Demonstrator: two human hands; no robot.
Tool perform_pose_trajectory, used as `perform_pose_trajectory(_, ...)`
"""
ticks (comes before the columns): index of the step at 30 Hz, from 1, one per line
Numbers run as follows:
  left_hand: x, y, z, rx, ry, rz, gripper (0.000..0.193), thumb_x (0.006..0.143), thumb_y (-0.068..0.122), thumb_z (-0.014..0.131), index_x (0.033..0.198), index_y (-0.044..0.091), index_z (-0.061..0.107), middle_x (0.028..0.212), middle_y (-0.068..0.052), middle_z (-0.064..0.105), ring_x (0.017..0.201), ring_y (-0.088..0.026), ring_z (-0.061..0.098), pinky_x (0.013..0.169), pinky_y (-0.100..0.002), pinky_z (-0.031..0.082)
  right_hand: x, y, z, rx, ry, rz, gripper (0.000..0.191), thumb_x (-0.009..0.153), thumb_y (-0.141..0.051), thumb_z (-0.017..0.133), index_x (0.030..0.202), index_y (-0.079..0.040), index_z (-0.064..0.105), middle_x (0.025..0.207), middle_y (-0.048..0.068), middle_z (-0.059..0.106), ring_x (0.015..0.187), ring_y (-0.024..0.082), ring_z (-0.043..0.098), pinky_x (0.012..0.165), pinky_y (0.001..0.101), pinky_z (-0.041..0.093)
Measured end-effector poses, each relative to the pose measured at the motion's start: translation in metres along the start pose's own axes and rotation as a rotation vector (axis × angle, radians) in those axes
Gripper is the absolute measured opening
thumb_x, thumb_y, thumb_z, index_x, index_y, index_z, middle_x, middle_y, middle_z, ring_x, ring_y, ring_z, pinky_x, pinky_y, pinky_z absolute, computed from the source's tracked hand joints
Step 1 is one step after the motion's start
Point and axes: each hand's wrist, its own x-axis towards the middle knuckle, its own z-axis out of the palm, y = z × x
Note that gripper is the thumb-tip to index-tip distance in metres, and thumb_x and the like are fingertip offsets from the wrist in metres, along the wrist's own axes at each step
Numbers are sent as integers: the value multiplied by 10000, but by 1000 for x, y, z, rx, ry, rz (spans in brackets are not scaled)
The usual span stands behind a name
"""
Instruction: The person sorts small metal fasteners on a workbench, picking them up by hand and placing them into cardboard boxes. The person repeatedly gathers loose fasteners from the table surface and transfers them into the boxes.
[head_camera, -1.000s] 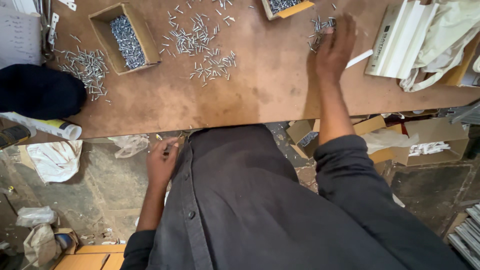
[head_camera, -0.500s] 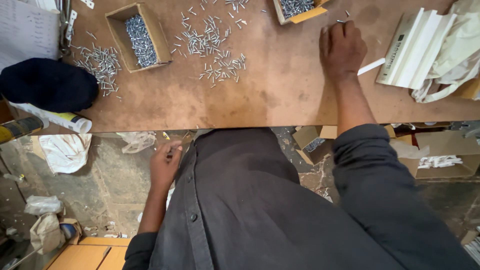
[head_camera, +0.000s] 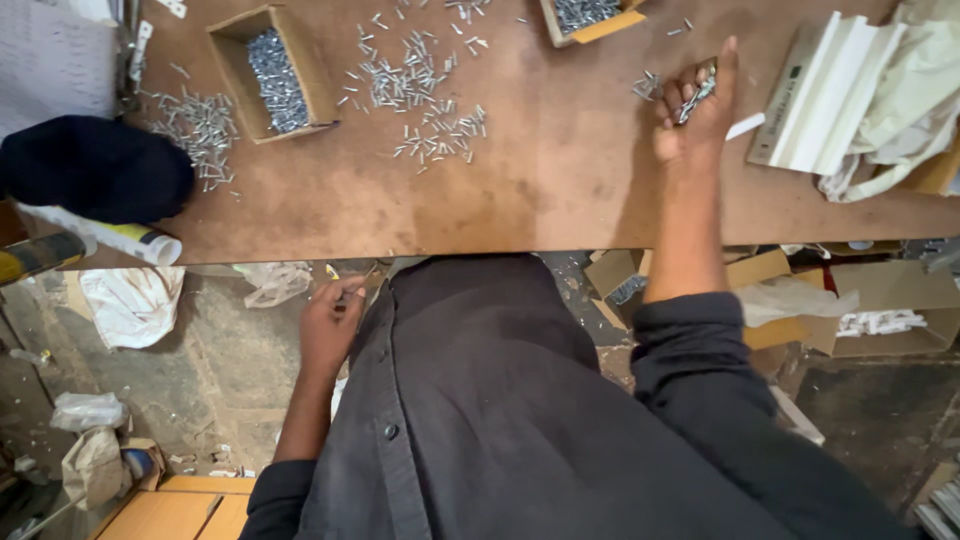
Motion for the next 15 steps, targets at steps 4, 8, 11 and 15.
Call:
perform_pose_trajectory(4, 2, -2, 11, 32, -18, 16, 211, 941, 140, 714, 1136, 69, 752, 1023, -97, 721, 884, -173, 707, 710, -300, 587, -27, 6, -8, 506, -108, 157, 287, 1070, -321, 533, 938, -86, 628, 893, 87, 605, 647, 175, 510, 482, 270, 395)
perform_pose_trajectory(8, 5, -3, 15, -20, -62, 0, 204, 949, 139, 700, 1133, 67, 751, 1020, -95, 712, 905, -162, 709, 703, -296, 582, -39, 11, 10, 589, -128, 136, 301, 1097, -316, 501, 1127, -65, 663, 1196, 135, 679, 1037, 235, 650, 817, 323, 560)
perform_pose_trajectory(11, 10, -2, 16, -18, -65, 7, 200, 955, 152, 703, 1132, 70, 751, 1014, -91, 715, 854, -162, 716, 701, -289, 585, -43, -4, 40, 643, -58, 134, 350, 1073, -315, 490, 1235, -55, 660, 1403, 169, 645, 1333, 283, 609, 1131, 403, 534)
perform_pose_trajectory(15, 13, -1, 19, -86, -47, 63, 195, 962, 171, 712, 1127, 74, 749, 1030, -89, 727, 834, -174, 724, 707, -285, 592, -46, -37, 86, 516, -193, 100, 384, 1081, -329, 515, 1313, -58, 660, 1415, 136, 642, 1384, 243, 590, 1238, 375, 461)
